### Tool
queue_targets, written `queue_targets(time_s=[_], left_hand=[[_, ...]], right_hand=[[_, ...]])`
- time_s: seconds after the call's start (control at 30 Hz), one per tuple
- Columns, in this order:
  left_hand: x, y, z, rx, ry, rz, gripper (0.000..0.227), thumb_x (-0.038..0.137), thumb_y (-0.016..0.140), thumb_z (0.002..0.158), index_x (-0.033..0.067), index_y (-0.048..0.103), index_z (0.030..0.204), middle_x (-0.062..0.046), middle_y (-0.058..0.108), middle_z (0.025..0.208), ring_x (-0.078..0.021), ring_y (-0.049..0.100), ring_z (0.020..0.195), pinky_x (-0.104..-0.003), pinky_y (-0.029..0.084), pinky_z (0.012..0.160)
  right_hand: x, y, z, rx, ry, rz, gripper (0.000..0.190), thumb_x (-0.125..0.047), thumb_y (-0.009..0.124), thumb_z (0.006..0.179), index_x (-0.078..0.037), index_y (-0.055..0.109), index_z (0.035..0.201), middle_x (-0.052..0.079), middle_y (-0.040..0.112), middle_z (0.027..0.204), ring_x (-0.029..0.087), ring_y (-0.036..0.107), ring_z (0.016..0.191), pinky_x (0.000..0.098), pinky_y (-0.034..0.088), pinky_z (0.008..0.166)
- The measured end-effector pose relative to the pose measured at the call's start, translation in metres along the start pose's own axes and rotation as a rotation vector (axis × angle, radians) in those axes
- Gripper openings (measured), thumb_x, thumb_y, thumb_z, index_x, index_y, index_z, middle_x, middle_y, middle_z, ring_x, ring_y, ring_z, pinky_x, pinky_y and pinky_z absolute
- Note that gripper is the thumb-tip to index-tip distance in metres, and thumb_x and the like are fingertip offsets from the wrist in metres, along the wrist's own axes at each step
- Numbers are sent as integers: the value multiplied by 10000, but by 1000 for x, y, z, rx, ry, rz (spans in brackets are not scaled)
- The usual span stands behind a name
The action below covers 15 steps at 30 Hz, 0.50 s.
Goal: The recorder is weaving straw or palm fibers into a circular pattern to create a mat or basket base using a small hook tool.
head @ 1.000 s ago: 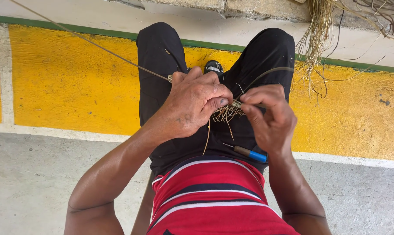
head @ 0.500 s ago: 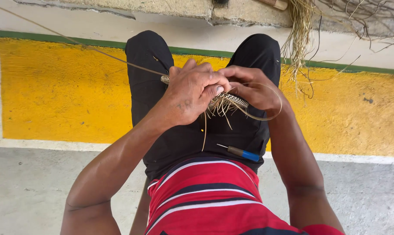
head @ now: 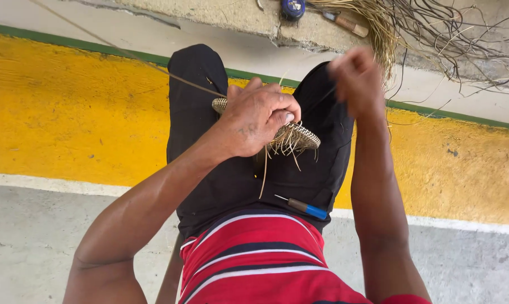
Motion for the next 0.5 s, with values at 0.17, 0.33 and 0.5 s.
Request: queue_targets(time_s=[0.17, 0.33, 0.5], left_hand=[[2, -1, -1, -36, 17, -9, 126, 223, 634, 954, 276, 748, 967, 21, 620, 895, -244, 539, 943, -482, 308, 827], [2, -7, -7, -41, 56, 4, 116, 225, 635, 944, 260, 735, 992, 9, 634, 922, -253, 545, 955, -476, 328, 829], [2, -15, -9, -83, 75, -99, 164, 226, 595, 944, 238, 665, 1092, 51, 639, 979, -192, 593, 936, -430, 387, 825]], right_hand=[[-15, 50, -60, -505, -108, 89, 318, -308, 569, 1141, -30, 670, 1023, -20, 659, 904, 54, 558, 826, 258, 482, 722], [-41, 73, -44, -245, -216, -77, 346, -227, 594, 1130, -8, 627, 865, -3, 582, 739, 72, 499, 684, 290, 414, 596], [-53, 80, -25, 115, -760, -452, 402, -36, 654, 1031, -34, 435, 693, 35, 445, 624, 150, 421, 548, 367, 355, 508]])
Point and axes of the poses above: each hand's wrist, its own z-axis towards the middle knuckle, its own y-axis out of the palm, x = y × z, the point moved 2 cm from there along z, towards the middle knuckle
